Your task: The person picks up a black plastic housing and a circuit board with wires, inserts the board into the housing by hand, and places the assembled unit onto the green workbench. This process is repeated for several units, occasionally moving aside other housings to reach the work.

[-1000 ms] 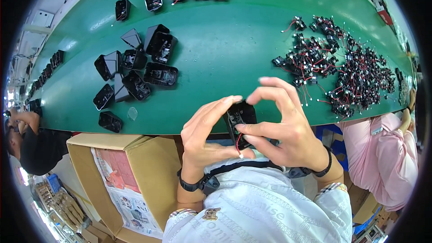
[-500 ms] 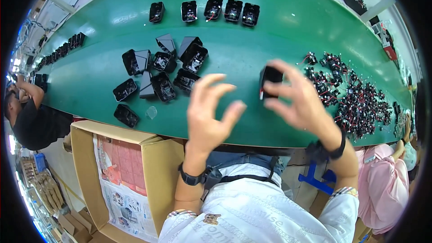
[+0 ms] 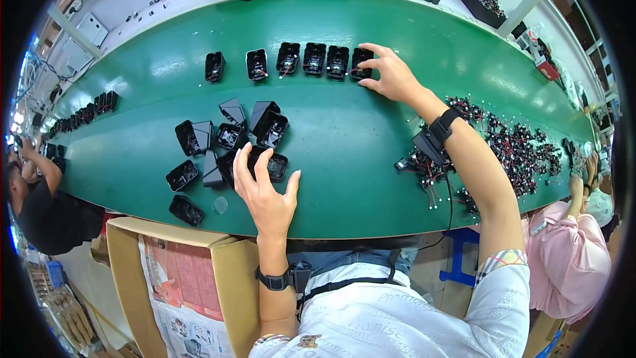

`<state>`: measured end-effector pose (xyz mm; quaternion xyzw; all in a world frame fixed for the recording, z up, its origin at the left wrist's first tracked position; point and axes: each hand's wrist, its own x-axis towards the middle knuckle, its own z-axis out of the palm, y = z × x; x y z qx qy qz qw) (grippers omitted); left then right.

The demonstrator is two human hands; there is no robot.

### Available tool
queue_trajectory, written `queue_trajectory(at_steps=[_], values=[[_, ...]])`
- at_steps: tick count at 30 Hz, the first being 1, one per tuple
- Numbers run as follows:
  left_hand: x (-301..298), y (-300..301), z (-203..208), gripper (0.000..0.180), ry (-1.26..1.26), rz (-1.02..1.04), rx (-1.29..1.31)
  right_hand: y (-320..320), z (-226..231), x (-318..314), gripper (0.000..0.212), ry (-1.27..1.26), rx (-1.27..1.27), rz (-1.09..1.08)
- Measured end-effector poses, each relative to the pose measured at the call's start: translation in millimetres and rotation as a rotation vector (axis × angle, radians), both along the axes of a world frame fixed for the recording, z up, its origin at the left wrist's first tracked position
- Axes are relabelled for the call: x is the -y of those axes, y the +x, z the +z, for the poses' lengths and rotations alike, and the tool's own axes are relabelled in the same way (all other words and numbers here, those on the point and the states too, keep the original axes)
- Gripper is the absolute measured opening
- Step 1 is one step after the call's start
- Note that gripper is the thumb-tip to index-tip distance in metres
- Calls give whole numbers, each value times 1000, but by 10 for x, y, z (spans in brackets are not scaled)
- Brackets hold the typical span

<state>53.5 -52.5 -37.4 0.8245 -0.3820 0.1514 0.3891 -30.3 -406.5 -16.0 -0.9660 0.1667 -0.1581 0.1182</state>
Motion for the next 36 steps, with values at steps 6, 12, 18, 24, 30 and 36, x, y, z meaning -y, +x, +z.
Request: queue_trajectory(at_steps=[6,12,18,24,30,36], values=[[27,14,-50,63,32,7,-8,-344,386,-105,45,-127,93,48],[-3,-35,-30,56,-13,-101,85,-1299,934,-897,46,-16,-344,296],[149,-238,9,60,-22,-480,-98,-1366,310,-1159,29,-210,-216,309],[140,-263,-21,67,105,-444,-163,-1073,580,-1445,10,1089,309,-84],[142,-287,20,65,-29,-513,-250,-1122,351,-1631,14,1560,353,9],[126,-378,53,79,-125,-619,-305,-1246,327,-1882,25,1504,422,6]])
